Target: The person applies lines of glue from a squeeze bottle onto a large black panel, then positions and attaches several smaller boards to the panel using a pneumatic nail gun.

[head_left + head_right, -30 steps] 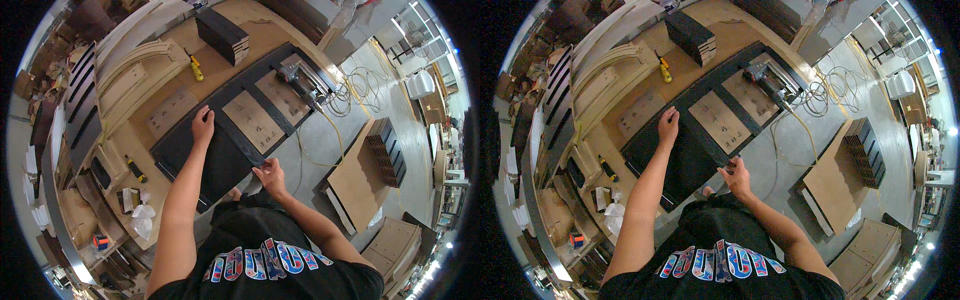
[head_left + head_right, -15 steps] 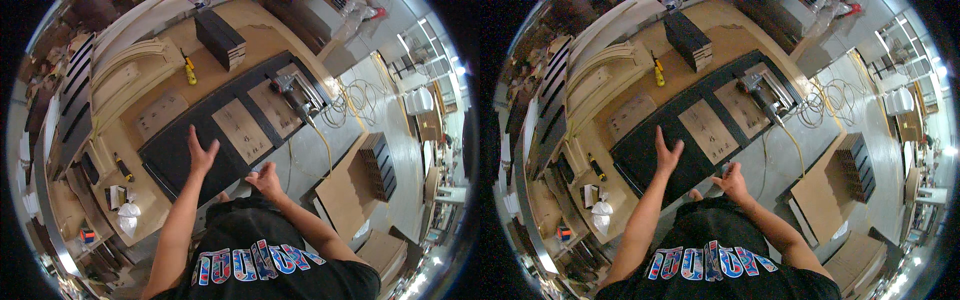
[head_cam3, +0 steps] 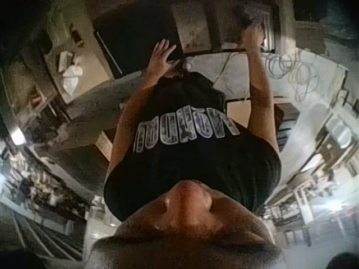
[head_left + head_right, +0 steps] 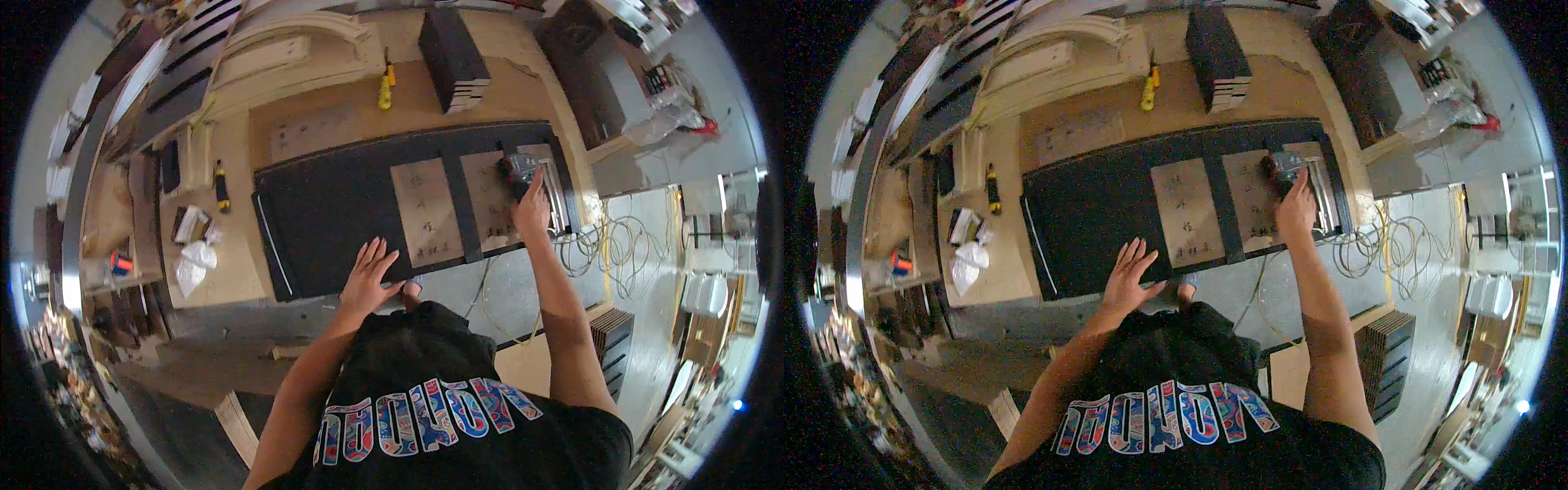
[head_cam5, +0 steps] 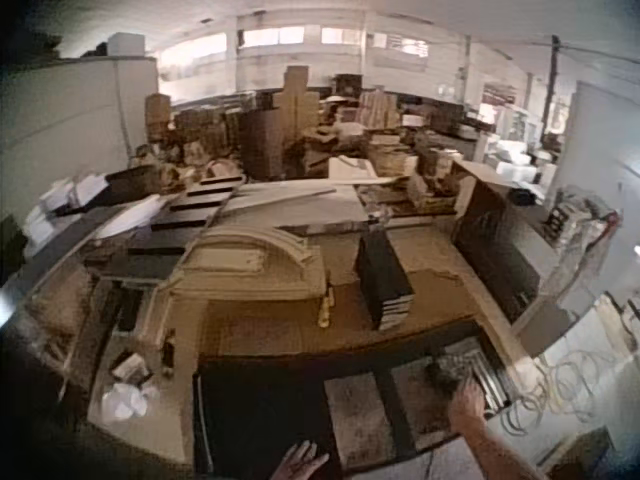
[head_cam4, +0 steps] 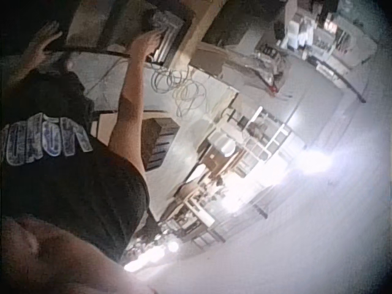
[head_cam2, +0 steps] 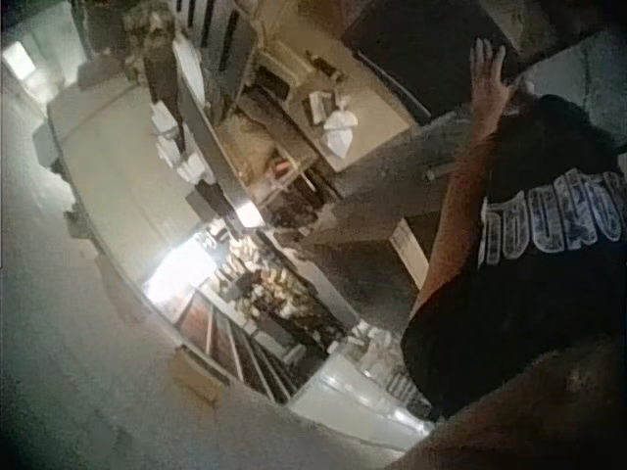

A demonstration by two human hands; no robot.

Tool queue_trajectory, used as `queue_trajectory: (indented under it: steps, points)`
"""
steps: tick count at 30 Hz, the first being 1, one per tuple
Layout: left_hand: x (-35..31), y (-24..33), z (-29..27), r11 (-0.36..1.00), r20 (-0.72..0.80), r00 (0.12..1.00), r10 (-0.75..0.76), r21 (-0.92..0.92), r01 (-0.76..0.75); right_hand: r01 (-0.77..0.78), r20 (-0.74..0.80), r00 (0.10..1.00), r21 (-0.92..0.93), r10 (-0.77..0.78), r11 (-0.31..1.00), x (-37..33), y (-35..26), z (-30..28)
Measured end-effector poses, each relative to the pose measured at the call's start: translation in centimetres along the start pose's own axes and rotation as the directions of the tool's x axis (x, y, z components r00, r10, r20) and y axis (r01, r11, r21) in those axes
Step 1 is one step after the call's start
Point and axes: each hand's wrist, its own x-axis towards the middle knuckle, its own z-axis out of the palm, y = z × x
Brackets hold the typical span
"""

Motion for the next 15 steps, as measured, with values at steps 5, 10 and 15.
queue_trajectory:
  steps: [5, 10, 15]
  points:
    - [-1.0, -0.1, -0.1, 0.997, -0.059, 0.996, -0.065, -0.038, 0.062, -0.196, 0.294, 0.946, 0.179, 0.137, 0.964, 1.0, -4.3, -5.8]
    - [-0.2, 0.2, 0.0, 0.996, -0.055, 0.996, -0.069, -0.054, 0.066, 0.001, -0.040, 0.999, 0.295, 0.012, 0.955, -1.7, -2.6, -7.5]
    - [-0.8, -0.4, 0.4, 0.999, -0.043, 0.998, -0.052, -0.016, 0.052, -0.196, 0.262, 0.965, 0.733, -0.005, 0.651, -8.0, -7.6, -17.2]
